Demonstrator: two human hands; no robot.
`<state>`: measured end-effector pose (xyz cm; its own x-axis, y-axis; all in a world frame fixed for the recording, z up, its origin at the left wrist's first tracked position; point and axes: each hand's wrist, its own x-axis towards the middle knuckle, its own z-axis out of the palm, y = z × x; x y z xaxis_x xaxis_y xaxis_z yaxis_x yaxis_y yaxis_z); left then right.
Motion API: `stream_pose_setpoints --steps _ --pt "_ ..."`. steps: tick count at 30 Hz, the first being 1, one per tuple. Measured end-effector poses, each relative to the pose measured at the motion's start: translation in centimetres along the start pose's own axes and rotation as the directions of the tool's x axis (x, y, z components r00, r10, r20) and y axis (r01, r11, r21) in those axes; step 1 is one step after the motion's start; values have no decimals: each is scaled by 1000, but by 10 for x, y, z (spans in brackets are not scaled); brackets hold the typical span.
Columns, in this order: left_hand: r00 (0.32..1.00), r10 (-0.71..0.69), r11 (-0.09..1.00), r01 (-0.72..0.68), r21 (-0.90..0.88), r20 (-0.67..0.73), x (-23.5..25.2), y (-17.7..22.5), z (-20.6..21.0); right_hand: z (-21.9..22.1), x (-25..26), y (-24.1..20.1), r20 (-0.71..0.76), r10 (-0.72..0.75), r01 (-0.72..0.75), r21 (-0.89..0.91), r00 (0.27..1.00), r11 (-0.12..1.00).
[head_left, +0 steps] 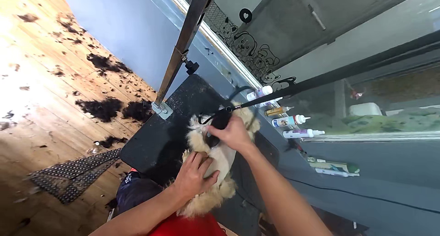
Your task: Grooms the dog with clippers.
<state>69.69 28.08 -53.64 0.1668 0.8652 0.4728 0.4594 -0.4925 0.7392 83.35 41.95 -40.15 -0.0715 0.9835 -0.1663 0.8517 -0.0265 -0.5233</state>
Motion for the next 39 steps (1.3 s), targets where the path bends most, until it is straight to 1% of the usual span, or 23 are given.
stream_pose_setpoints --steps 2,3,4,6,7,9,12,13,14,15,17,18,19,21,24,27,28,29,32,33,35,37,39 --pt "1000 -19 1000 19 19 -8 -2 -2 -2 -17 0 7 -148 -10 22 78 989 997" --pt "999 -31 999 31 23 -12 -3 -3 -3 -23 -1 11 -184 22 -8 77 983 997" --pt "999 -39 999 40 27 -19 -4 -5 -4 -26 0 14 -192 57 -45 63 980 997" --pt "998 -44 998 45 33 -34 -5 -7 -4 -18 -6 11 -181 99 -97 23 978 995" --pt "998 -45 998 46 35 -37 -6 -7 -4 -9 -10 4 -165 118 -121 -5 979 993" --pt "998 -44 998 46 48 -41 -8 -7 -4 12 -20 -15 -106 144 -156 -122 984 980" --pt "999 -24 994 28 109 -45 -12 -4 -5 42 -26 -35 55 142 -119 -300 988 946" --pt "999 -18 992 23 123 -47 -13 -2 -5 45 -21 -35 120 144 -100 -315 982 944" --pt "999 -13 991 20 132 -49 -14 -1 -5 42 -16 -32 158 123 -75 -278 980 958" --pt "999 -13 991 19 136 -49 -14 0 -5 35 -12 -27 143 84 -53 -206 986 977" --pt "998 -25 992 31 124 -52 -15 1 -5 11 -8 -20 10 49 -49 -61 999 997" --pt "998 -32 993 38 114 -60 -16 1 -5 -2 -7 -18 -61 62 -65 -47 996 997" --pt "997 -39 994 46 103 -69 -17 0 -5 -12 -6 -16 -102 89 -96 -73 991 993" --pt "995 -47 995 55 89 -85 -17 -3 -5 -16 -6 -12 -114 144 -159 -132 983 978" --pt "995 -21 994 31 108 -96 -19 -5 -6 14 -17 -22 -44 190 -195 -210 981 958" --pt "996 14 991 -1 133 -91 -23 -3 -9 49 -25 -37 131 197 -139 -359 971 923" --pt "996 17 991 -5 135 -90 -24 -3 -9 49 -24 -38 172 179 -110 -348 969 931" --pt "996 14 991 -2 136 -87 -25 -3 -10 43 -23 -36 170 135 -82 -286 976 955" --pt "996 -11 991 23 130 -91 -29 -5 -12 5 -20 -25 0 50 -50 -51 999 997" --pt "995 -21 991 33 126 -97 -30 -5 -12 -8 -20 -20 -37 46 -47 -32 998 998" --pt "993 -28 991 43 125 -116 -30 -7 -13 -20 -22 -9 -53 45 -48 -56 998 997" --pt "993 -22 991 37 125 -118 -31 -8 -13 -10 -33 -6 -14 53 -53 -48 999 997" --pt "992 -20 992 36 118 -128 -30 -8 -13 12 -43 -13 50 69 -65 -78 996 995"
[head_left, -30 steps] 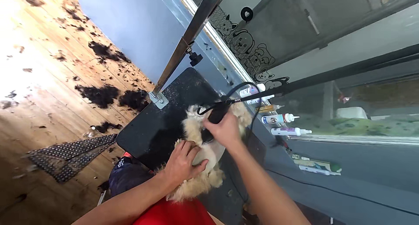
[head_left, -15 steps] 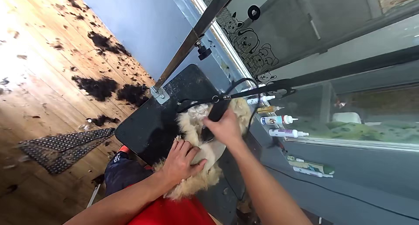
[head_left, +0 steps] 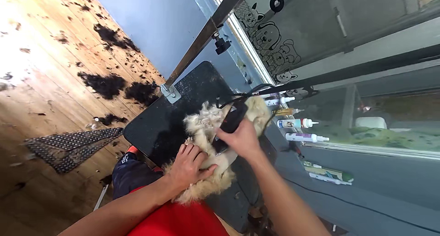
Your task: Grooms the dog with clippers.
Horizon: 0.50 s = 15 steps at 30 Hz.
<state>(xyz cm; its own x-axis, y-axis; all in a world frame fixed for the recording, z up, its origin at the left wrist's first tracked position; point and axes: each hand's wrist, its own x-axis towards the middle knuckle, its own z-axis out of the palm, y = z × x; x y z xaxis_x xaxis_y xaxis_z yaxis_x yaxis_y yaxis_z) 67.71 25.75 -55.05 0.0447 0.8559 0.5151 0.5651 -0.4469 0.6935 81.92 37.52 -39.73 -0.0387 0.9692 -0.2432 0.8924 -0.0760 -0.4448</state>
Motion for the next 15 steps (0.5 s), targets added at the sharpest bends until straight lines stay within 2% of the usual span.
stream_pose_setpoints --steps 3,5,6,8,10,12,15 --pt "998 -57 998 56 -27 -17 -4 2 0 26 -6 -17 145 14 -1 -88 989 996" --pt "993 -116 992 115 -47 -15 -5 4 -1 24 -6 -19 225 -36 49 -56 974 997" --pt "989 -146 988 146 -53 1 -5 6 -1 18 -6 -17 219 -74 76 -1 973 997" --pt "976 -210 975 213 -57 52 0 7 -3 -1 -5 -10 118 -117 105 108 986 989" --pt "958 -266 959 274 -67 104 2 6 -4 -18 -3 0 18 -97 94 105 995 990" --pt "931 -308 942 327 -76 195 5 2 -5 -20 -4 8 -8 -80 80 87 997 993" --pt "882 -315 917 378 -128 350 9 -6 -11 3 -18 2 35 -84 80 99 996 992"
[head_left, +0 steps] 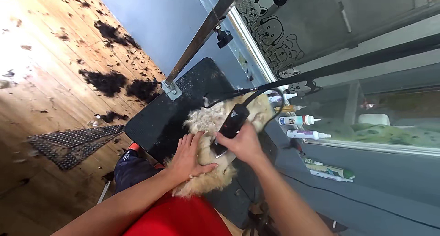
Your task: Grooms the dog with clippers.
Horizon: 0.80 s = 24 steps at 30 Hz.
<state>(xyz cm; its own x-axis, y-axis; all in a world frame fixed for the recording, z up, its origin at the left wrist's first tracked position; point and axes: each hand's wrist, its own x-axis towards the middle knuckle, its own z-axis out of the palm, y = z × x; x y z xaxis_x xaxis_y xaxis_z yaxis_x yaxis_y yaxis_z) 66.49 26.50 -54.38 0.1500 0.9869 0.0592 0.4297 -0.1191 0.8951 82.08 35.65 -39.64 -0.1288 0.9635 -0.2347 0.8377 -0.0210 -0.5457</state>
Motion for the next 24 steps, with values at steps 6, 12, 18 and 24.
stream_pose_setpoints --steps 6,12,18,24 --pt "925 -14 992 61 -111 380 -7 -19 -23 21 -16 -12 152 -75 78 -14 986 997" --pt "884 -27 971 134 -197 466 -3 -24 -31 -14 -19 11 -121 -88 98 84 989 992" --pt "869 10 943 156 -293 494 -1 -28 -33 43 -43 -6 63 -36 35 19 997 999" --pt "867 25 951 132 -279 497 -4 -32 -36 3 -33 5 -156 -27 56 189 987 980"
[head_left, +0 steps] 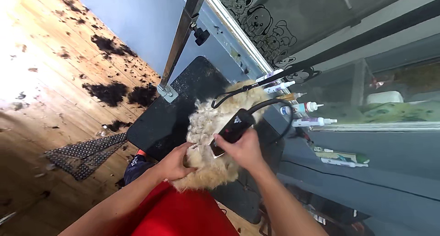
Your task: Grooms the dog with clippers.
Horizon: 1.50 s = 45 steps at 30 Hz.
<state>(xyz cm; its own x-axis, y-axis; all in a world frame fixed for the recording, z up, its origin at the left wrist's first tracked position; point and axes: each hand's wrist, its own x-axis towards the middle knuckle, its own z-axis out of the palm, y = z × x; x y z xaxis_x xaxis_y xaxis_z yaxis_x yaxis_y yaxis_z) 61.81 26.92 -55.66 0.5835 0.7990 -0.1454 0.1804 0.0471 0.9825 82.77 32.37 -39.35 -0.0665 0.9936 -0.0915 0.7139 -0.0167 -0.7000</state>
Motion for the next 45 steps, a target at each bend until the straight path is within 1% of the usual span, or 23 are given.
stream_pose_setpoints --steps 1,3,6,8,9,10,12,13,14,15,16,18,20,22,25,29,30,32,35,36,39,42,45 --pt "1000 0 1000 0 -2 -5 0 1 0 -3 3 2 -49 39 -41 -58 998 997" --pt "1000 -7 1000 7 4 0 1 3 0 8 5 5 -49 128 -133 -126 991 983" --pt "991 -60 996 52 71 118 7 9 -13 37 -2 4 95 178 -168 -108 979 980" --pt "979 -151 982 132 136 140 11 14 -35 31 -1 3 104 153 -154 4 983 988" --pt "986 -161 974 150 170 52 12 17 -45 19 0 4 49 153 -158 111 987 981" --pt "988 -125 961 142 238 -86 14 21 -52 5 2 5 -35 170 -160 192 985 968" --pt "934 110 884 65 464 -339 25 33 -55 -26 14 14 -222 205 -132 305 953 943" --pt "892 264 825 -13 565 -366 32 42 -51 -39 21 19 -280 218 -126 314 935 941" --pt "862 393 763 -113 636 -319 41 54 -45 -51 29 23 -306 220 -130 288 926 949" --pt "848 474 711 -210 671 -236 50 66 -35 -61 35 27 -314 217 -140 249 924 958" --pt "861 487 689 -274 671 -148 59 76 -21 -67 41 29 -319 216 -154 207 923 966" --pt "948 318 768 -240 594 -29 73 89 6 -69 48 31 -367 201 -162 135 908 978" --pt "993 110 852 -75 518 -38 82 91 22 -65 53 32 -451 186 -168 80 873 983" --pt "996 -41 884 75 461 -83 85 89 26 -58 61 33 -504 167 -186 12 847 982" --pt "985 -152 889 172 425 -82 78 84 30 -32 71 27 -477 120 -195 -111 870 974" --pt "971 -232 879 237 414 -64 73 83 31 7 78 20 -209 113 -184 -359 971 915" --pt "969 -240 877 244 413 -63 72 82 31 8 78 21 -123 85 -126 -379 989 917" --pt "966 -255 877 251 409 -47 72 82 29 -5 71 19 -50 3 -15 -254 999 967" --pt "969 -246 881 239 408 -37 74 80 26 -41 56 11 -210 -101 111 35 972 993" --pt "969 -244 883 237 406 -37 74 80 26 -54 52 9 -280 -100 117 42 955 992" --pt "967 -255 887 244 392 -26 74 81 26 -76 54 21 -426 -20 -39 -128 905 991" --pt "965 -262 882 240 407 0 71 83 31 -65 62 32 -415 -4 -75 -175 910 982" --pt "960 -278 888 249 387 20 68 83 35 -39 68 22 -367 -10 -96 -271 930 958"
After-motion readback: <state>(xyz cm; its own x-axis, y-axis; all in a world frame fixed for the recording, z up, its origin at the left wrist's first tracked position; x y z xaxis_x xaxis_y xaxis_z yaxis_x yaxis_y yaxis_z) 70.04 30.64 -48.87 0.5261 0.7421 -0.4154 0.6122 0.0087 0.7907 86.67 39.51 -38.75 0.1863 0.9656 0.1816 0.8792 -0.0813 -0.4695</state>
